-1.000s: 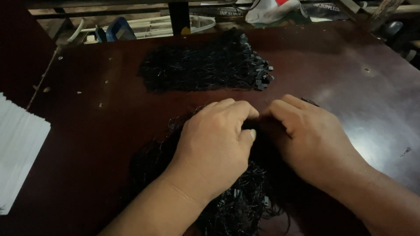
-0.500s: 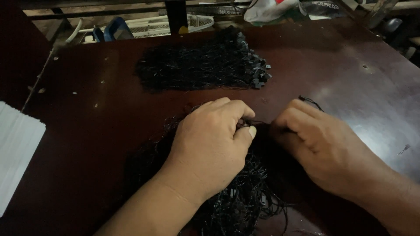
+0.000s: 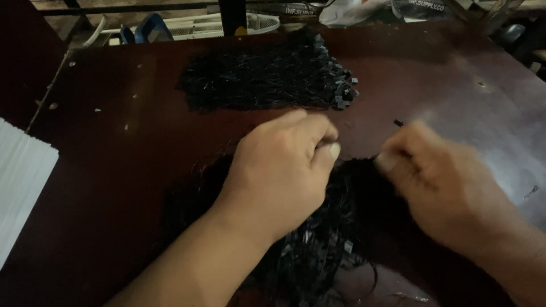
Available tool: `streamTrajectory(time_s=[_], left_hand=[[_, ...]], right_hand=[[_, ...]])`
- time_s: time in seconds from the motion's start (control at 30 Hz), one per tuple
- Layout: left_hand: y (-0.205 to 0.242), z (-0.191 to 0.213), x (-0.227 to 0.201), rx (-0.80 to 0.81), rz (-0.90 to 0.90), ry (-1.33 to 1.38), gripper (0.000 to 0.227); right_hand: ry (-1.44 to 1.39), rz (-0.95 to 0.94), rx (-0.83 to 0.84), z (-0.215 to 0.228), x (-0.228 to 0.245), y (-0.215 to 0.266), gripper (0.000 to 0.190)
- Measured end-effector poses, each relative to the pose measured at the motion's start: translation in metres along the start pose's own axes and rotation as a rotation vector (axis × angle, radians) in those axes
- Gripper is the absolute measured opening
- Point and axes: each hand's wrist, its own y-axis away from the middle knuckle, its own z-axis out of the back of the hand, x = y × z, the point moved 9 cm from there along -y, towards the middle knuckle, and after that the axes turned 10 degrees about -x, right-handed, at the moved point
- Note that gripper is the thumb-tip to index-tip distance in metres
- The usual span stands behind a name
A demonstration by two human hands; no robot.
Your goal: Untangling and sorting a pile of black elastic strings on a wooden table.
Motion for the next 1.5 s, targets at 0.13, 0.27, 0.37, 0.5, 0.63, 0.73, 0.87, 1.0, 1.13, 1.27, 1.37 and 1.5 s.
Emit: streamTrajectory(time_s=[0.13,0.27,0.37,0.5,0.63,0.73,0.87,1.0,1.13,1.27,1.37,1.5], left_hand=[[-0.002,0.024,-0.019,-0.239,-0.105,0.135,0.01],[0.002,0.049,-0.032,-0.361,-0.154,0.191,0.012],[-0.003,0.067,-0.036,-0.402,-0.159,0.226,0.01],[-0.008,0.081,-0.031,-0.41,-0.066,0.218,0.009],[-0.009,0.05,-0.039,-0.233,0.031,0.291,0.02],[-0.011,0.024,-0.043,-0.015,0.231,0.224,0.044],[-0.007,0.01,-0.032,0.207,0.546,0.194,0.011],[0.0,0.027,-0.025,0.142,0.778,0.272,0.02],[0.01,0.039,-0.022,0.114,0.889,0.23,0.02],[0.015,0.042,-0.019,0.07,0.926,0.241,0.022],[0.016,0.043,-0.016,0.042,0.923,0.226,0.02],[0.012,0.041,-0.008,0.054,0.727,0.018,0.021]], right_hand=[[-0.104,-0.07,-0.112,0.02,0.01,0.001,0.008],[-0.295,-0.185,-0.138,0.026,0.012,0.005,0.019],[-0.264,-0.223,-0.151,0.032,0.009,0.001,0.012],[-0.308,-0.071,-0.192,0.039,0.009,-0.008,0.009],[-0.467,0.137,-0.237,0.053,0.032,-0.01,0.02],[-0.652,0.195,-0.159,0.059,0.048,-0.01,0.014],[-0.337,0.198,-0.256,0.079,0.063,-0.006,0.005],[-0.652,0.108,-0.173,0.077,0.047,-0.021,0.004],[-0.893,-0.022,-0.007,0.058,0.024,-0.025,0.014],[-1.149,-0.139,0.186,0.036,0.009,-0.02,0.019],[-1.242,-0.138,0.244,0.031,0.003,-0.02,0.021],[-1.364,-0.112,0.265,0.035,0.006,-0.022,0.02]])
